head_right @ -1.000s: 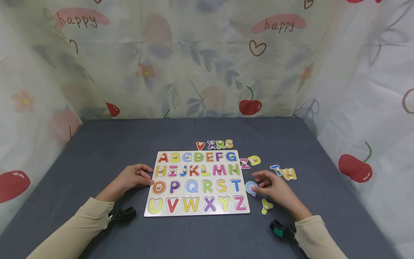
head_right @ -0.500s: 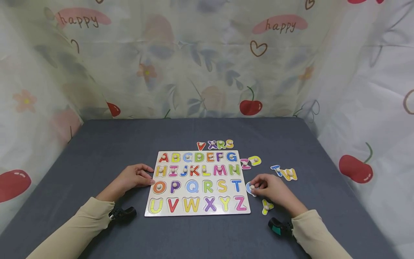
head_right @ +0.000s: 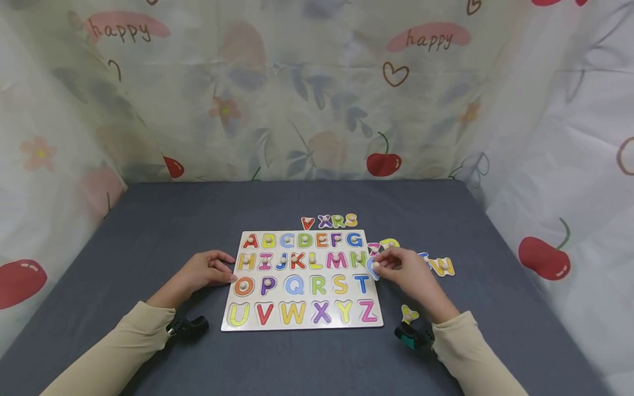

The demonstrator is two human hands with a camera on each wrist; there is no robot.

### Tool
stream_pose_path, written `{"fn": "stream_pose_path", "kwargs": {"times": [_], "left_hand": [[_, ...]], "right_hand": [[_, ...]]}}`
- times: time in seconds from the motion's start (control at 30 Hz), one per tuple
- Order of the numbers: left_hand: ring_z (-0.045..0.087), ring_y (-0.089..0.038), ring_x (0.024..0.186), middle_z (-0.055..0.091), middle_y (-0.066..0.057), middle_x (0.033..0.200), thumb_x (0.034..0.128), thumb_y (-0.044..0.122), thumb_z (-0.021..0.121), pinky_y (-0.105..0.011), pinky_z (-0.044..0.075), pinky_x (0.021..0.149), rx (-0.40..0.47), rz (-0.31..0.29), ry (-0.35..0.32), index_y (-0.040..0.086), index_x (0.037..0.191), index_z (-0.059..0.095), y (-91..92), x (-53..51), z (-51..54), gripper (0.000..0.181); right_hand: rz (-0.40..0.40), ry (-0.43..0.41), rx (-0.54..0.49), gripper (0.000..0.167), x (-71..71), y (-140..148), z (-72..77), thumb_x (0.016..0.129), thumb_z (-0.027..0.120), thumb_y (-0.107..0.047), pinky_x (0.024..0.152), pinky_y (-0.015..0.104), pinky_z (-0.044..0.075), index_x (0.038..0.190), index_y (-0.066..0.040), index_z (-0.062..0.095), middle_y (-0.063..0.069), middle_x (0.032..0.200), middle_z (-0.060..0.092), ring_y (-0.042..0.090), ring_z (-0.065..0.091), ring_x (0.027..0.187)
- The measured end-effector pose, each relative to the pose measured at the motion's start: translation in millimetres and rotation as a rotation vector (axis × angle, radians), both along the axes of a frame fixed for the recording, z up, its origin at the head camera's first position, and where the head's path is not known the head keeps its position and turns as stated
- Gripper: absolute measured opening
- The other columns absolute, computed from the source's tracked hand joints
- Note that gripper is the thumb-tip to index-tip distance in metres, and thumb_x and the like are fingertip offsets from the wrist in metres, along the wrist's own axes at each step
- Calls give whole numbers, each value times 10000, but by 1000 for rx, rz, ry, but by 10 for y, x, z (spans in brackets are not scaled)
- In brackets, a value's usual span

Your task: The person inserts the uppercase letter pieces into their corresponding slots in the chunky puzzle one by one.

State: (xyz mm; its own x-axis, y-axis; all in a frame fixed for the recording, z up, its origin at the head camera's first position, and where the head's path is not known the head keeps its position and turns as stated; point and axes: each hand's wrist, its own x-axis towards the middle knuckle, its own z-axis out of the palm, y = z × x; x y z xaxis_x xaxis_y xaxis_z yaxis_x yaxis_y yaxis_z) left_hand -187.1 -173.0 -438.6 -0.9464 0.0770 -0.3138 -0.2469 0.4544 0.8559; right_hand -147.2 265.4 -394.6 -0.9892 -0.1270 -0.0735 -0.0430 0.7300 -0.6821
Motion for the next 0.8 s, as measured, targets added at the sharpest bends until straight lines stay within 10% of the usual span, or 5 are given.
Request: {"fn": "stream_pose_path", "kwargs": {"times": [0.37,0.8], "left_hand": [[628,-118,699,683,-46,804,745,113,834,-246,499,638,-9,-8,-8,11,1148,599,-10,18,19,477],[637,-110,688,668,-43,780,737,78,834,-252,521,641,16,2,-8,-5,1143,597,-15,-5,-5,478]], "right_hand": [[141,95,-74,158,-162,-722,265,870,733,-220,709,301,480,997,-132,703,-7,850,653,155,574,786],[334,53,-69,72,-198,-1335,-45,848,753,-167,681,253,455,897,-191,706,-76,811,624,91,561,757]]}}
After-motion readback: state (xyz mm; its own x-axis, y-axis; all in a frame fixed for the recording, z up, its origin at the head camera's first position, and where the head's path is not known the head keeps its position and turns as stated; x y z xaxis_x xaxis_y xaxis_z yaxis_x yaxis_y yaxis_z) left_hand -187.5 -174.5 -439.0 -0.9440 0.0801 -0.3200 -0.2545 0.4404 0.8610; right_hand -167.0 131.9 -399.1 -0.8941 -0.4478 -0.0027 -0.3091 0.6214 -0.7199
